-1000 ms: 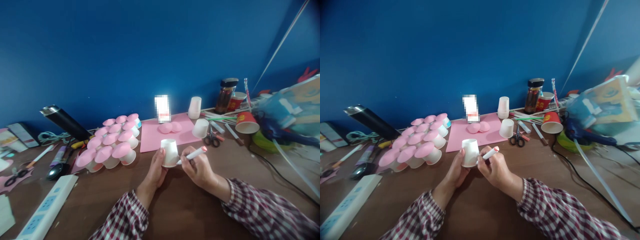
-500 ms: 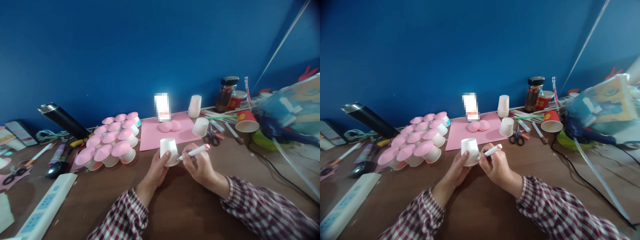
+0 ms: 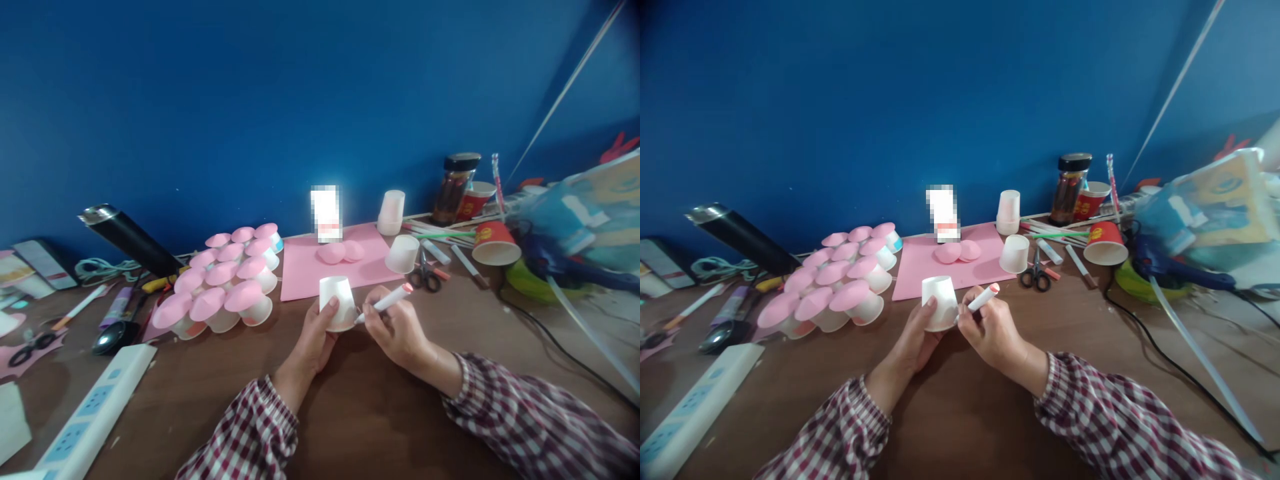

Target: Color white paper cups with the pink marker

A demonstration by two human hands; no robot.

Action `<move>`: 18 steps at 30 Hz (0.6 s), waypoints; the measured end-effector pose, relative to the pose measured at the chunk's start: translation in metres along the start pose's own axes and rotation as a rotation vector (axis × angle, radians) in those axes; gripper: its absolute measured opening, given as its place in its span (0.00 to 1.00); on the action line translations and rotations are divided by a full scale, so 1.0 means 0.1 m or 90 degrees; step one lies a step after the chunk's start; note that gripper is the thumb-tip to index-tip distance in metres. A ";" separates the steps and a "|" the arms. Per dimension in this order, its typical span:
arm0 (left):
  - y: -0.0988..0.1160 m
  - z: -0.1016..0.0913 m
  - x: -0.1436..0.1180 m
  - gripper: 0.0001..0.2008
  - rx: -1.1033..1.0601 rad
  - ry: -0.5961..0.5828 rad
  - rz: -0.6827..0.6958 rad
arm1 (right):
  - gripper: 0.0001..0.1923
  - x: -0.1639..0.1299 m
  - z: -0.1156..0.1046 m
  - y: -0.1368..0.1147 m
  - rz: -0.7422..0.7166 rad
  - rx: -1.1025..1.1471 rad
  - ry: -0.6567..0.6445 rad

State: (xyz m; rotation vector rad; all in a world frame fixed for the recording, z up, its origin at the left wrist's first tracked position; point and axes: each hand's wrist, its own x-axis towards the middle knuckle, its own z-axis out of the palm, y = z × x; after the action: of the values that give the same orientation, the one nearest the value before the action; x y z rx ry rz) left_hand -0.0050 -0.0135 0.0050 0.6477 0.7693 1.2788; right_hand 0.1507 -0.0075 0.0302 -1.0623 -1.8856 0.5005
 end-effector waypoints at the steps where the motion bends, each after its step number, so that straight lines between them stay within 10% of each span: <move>1: 0.00 0.00 0.00 0.17 0.002 0.004 -0.001 | 0.07 0.00 0.00 0.00 0.001 -0.001 0.000; 18: -0.01 0.00 0.01 0.16 -0.025 0.008 0.003 | 0.07 -0.04 -0.01 0.02 -0.017 -0.018 0.050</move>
State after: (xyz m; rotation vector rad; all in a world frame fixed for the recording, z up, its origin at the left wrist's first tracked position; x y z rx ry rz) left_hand -0.0039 -0.0124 0.0042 0.6108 0.7511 1.2994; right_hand 0.1537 -0.0102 0.0273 -1.0588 -1.8410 0.4123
